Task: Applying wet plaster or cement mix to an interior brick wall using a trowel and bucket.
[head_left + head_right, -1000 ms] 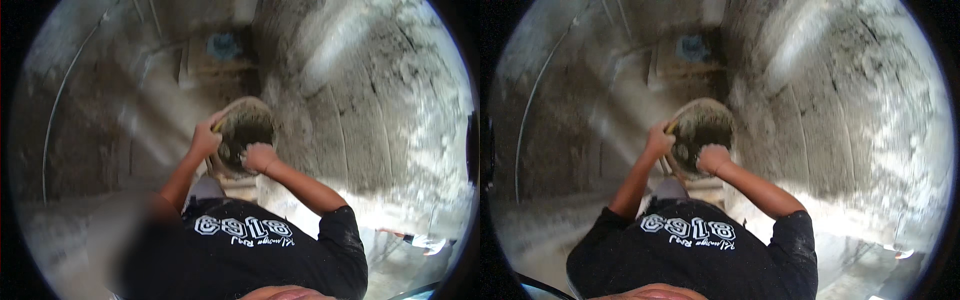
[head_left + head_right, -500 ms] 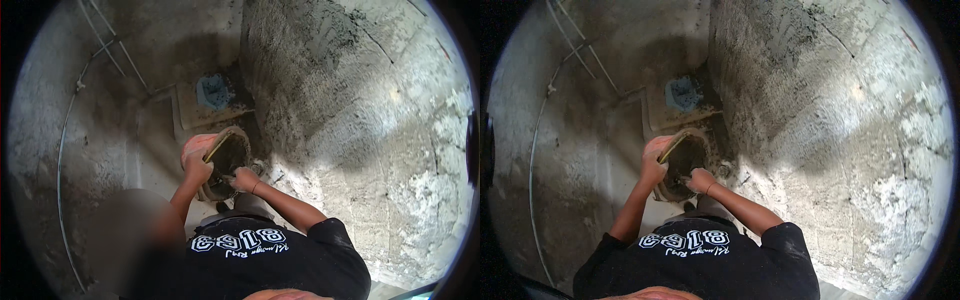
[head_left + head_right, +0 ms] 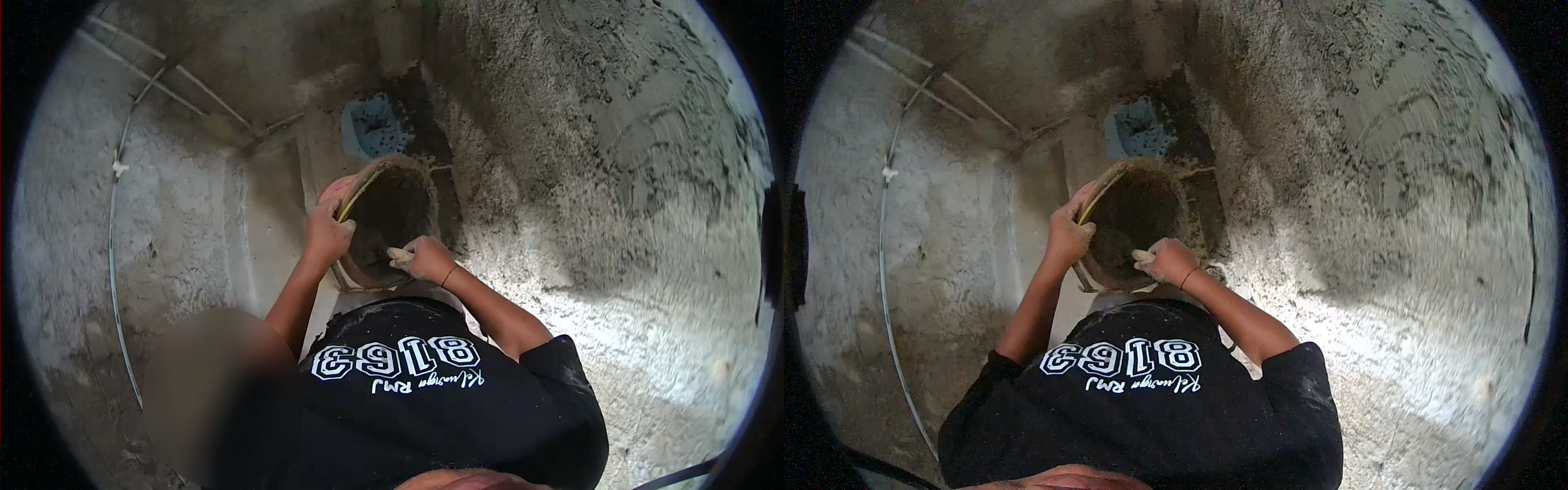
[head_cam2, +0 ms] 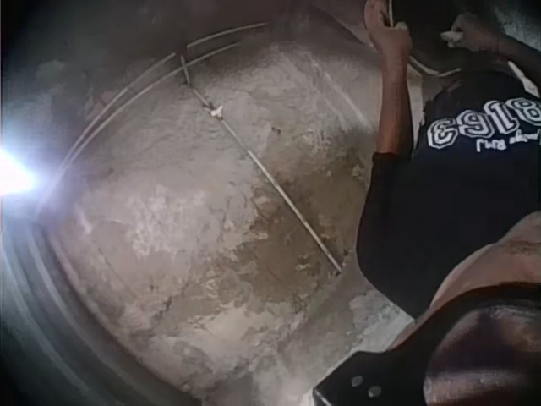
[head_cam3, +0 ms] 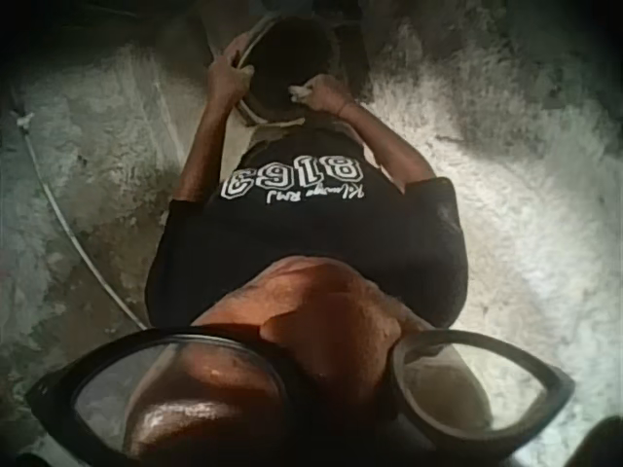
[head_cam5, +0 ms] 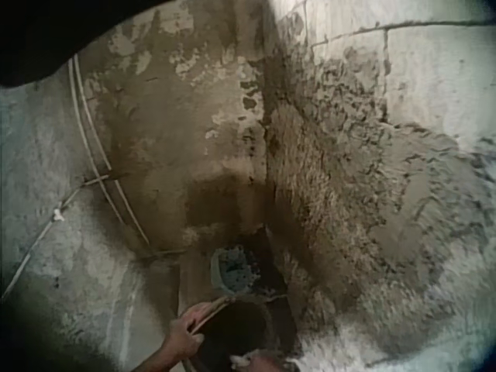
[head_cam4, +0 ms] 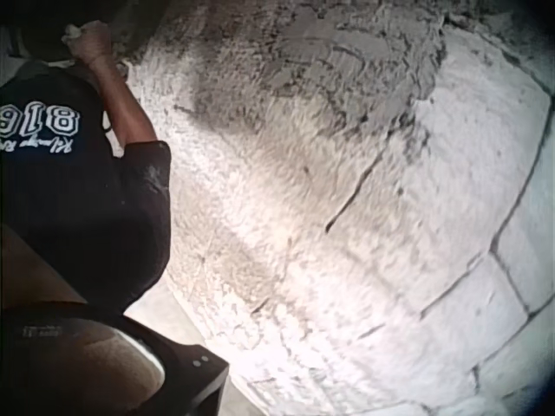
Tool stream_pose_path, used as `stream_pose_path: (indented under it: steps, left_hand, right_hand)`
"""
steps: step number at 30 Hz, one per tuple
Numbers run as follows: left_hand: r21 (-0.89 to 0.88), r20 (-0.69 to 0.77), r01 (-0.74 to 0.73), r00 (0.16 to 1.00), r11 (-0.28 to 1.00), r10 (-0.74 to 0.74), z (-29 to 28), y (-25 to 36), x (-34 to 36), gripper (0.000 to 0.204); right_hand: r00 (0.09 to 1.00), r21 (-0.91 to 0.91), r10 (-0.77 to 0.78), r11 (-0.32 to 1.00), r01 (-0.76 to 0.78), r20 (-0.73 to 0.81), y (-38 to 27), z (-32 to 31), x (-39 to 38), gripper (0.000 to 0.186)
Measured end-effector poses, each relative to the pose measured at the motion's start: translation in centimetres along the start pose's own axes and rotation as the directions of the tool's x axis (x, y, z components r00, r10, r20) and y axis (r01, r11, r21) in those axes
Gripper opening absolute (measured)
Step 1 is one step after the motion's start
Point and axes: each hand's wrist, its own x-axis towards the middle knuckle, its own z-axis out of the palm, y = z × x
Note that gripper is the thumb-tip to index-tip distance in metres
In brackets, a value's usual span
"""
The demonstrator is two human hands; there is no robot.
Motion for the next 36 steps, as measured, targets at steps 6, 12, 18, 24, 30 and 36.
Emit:
stream_pose_path:
  steps: [6,12,18,24,30,36]
  left_hand:
    - [-0.003,0.021,-0.084,0.996,0.996,0.084,1.1,3.2,8.2,0.038]
    - [-0.037,0.093,0.047,0.995,0.998,-0.044,1.9,5.8,14.1,0.035]
    - [-0.208,0.164,0.050,0.986,0.977,-0.015,1.8,7.6,19.4,0.038]
    - [-0.202,0.269,0.156,0.958,0.967,-0.099,0.2,9.0,24.1,0.054]
    - [-0.295,0.238,-0.082,0.959,0.952,0.156,-0.8,6.3,28.9,0.057]
    - [-0.282,0.247,-0.187,0.934,0.941,0.260,-3.4,3.0,33.7,0.059]
  right_hand:
    - [0.993,0.052,0.061,0.997,-0.056,-0.103,1.2,-5.2,3.4,0.043]
    - [0.982,0.194,0.104,0.978,-0.073,-0.157,1.4,-9.8,4.4,0.042]
    - [0.918,-0.009,0.154,0.986,-0.169,-0.365,1.4,-13.0,4.3,0.039]
    - [0.899,-0.239,0.113,0.943,-0.231,-0.423,2.5,-14.6,6.3,0.034]
    - [0.842,-0.399,0.128,0.837,-0.375,-0.524,1.4,-14.2,11.2,0.037]
    - [0.825,-0.374,0.248,0.799,-0.470,-0.508,-1.5,-15.2,16.1,0.041]
